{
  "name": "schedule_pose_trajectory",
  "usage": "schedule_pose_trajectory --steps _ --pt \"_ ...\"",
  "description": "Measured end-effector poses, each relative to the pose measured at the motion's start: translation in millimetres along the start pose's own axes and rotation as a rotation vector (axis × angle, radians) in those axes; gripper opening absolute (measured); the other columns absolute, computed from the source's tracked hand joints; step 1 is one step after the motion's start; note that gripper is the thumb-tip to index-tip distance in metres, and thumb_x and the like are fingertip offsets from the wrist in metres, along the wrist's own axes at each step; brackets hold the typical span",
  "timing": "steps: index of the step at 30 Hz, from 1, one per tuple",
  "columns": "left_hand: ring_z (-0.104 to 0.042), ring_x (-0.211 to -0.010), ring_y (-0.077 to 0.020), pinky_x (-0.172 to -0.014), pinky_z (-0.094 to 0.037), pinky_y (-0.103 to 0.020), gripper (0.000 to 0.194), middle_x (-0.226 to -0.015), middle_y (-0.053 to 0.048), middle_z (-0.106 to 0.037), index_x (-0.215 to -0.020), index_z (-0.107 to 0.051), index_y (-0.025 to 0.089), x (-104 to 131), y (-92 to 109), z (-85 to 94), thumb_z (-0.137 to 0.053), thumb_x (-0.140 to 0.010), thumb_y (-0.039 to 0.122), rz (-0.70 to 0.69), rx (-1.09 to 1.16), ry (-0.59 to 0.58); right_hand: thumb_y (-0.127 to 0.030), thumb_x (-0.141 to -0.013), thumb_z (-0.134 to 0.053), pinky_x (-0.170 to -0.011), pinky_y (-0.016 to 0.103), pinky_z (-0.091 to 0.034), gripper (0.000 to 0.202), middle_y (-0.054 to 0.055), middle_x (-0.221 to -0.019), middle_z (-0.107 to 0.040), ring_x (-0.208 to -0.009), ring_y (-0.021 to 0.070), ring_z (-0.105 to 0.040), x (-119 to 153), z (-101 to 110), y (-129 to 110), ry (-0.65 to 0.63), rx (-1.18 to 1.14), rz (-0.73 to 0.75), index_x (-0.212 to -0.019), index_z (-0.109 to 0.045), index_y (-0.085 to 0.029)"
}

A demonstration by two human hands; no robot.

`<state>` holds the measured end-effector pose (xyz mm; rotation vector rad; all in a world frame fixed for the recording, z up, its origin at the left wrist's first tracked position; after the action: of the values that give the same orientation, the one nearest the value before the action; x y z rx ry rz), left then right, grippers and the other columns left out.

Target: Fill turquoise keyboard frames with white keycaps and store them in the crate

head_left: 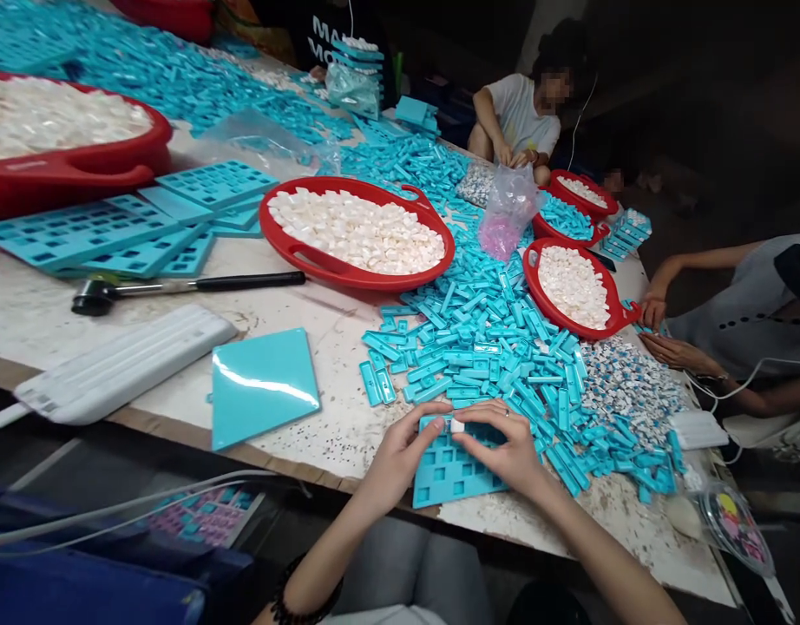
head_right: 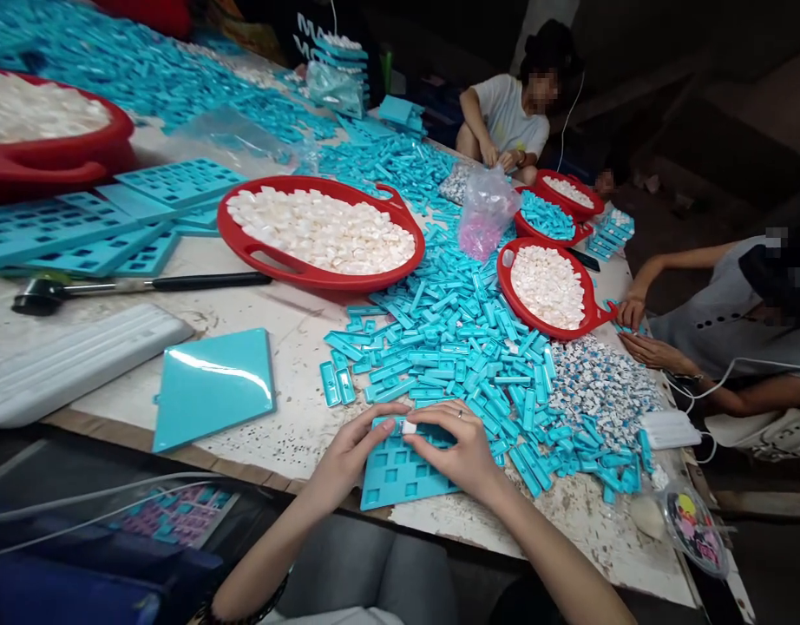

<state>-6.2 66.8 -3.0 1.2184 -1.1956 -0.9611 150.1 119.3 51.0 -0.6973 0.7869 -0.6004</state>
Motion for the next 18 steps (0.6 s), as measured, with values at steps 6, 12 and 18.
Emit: schedule_pose_trajectory --steps 6,12,18 --pt "-0.061 -0.126 -0.0309 -0.112 -0.042 -0.043 0.044 -0.123 -0.008 -0.073 -0.107 -0.075 0.021 -1.8 -0.3 0.7 -0.062 -0.084 0.056 0.026 0.018 0.003 -0.028 -0.089 -0.075 -0.086 0.037 -0.053 0.013 0.002 -0.095 -0.079 -0.091 0.0204 -0.074 -0.9 -4.7 0.5 0.020 -0.010 0.057 -0.102 -0.075 -0.027" --pt "-0.065 -0.119 -0.0318 -0.102 -0.051 -0.041 0.048 -0.122 -0.010 -0.074 -0.108 -0.074 0.021 -1.4 -4.9 0.0 -0.067 -0.080 0.059 0.038 0.023 -0.026 -0.024 -0.091 -0.071 -0.087 0.037 -0.054 0.012 0.002 -0.094 -0.079 -0.091 0.0193 -0.073 0.0 -6.6 -0.5 0.030 -0.008 0.102 -0.103 -0.074 -0.026" --pt "-0.071 -0.099 -0.0284 -0.084 -0.055 -0.035 0.036 -0.100 -0.008 -0.078 -0.096 -0.075 0.021 -1.8 -5.0 -1.4 -0.079 -0.073 0.048 0.002 -0.021 0.005 -0.028 -0.093 -0.068 -0.085 0.037 -0.055 0.009 0.004 -0.095 -0.077 -0.092 0.0197 -0.072 0.8 -8.3 1.0 0.010 0.024 0.072 -0.099 -0.075 -0.026"
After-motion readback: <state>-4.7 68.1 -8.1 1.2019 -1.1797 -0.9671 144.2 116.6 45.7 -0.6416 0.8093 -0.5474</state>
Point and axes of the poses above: each hand's wrist, its own x-axis away from the middle knuckle, its own z-axis out of the back of the hand, y = z × x, the point moved 5 cm from there along -x, towards the middle knuckle
